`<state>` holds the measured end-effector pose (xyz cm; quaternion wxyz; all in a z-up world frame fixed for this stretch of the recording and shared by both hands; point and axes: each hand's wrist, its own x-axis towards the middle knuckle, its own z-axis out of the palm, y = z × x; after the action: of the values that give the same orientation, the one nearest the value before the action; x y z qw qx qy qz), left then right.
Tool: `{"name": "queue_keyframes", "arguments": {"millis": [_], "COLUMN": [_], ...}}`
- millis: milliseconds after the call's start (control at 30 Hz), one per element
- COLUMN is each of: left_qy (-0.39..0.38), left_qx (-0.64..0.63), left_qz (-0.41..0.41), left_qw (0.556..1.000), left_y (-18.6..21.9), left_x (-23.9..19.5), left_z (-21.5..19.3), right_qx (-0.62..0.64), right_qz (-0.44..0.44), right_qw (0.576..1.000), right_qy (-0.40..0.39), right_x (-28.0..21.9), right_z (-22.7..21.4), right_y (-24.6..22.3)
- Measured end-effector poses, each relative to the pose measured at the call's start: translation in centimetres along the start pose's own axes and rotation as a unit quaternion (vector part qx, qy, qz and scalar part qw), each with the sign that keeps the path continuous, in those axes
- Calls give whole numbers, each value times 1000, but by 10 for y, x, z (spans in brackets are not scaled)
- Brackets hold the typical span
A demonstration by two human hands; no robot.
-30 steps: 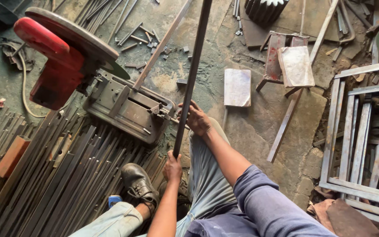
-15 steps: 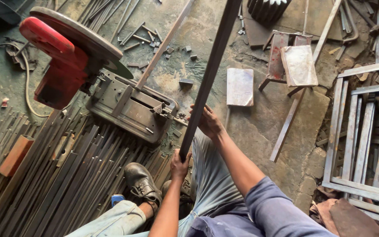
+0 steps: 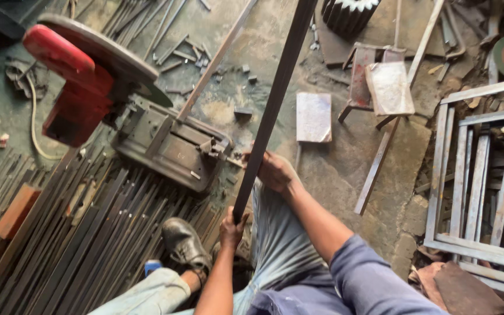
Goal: The person measures a metal rod with a tape measure, marks it with a blue pen, and cuts it using a power saw.
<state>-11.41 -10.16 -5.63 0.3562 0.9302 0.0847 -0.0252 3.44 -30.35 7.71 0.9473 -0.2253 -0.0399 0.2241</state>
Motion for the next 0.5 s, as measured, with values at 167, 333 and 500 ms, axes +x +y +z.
{"name": "queue_keyframes", "arguments": {"millis": [167,333,500], "left_qy": [50,23,16], "left_qx": [14,19,-5], "left_qz": [11,-1,5], "left_qw": [999,1000,1000], "left_y": [15,27,30], "left_x": [-6,-4,0], "left_z": [-2,-15,-17], "right_qx": [69,80,105], "right_qz": [-21,-29,-31], "right_qw": [997,996,994], "right_qy": [3,2,5], "right_x": [14,10,6], "right_z": [-25,-40,-50], "right_y": [2,2,3]}}
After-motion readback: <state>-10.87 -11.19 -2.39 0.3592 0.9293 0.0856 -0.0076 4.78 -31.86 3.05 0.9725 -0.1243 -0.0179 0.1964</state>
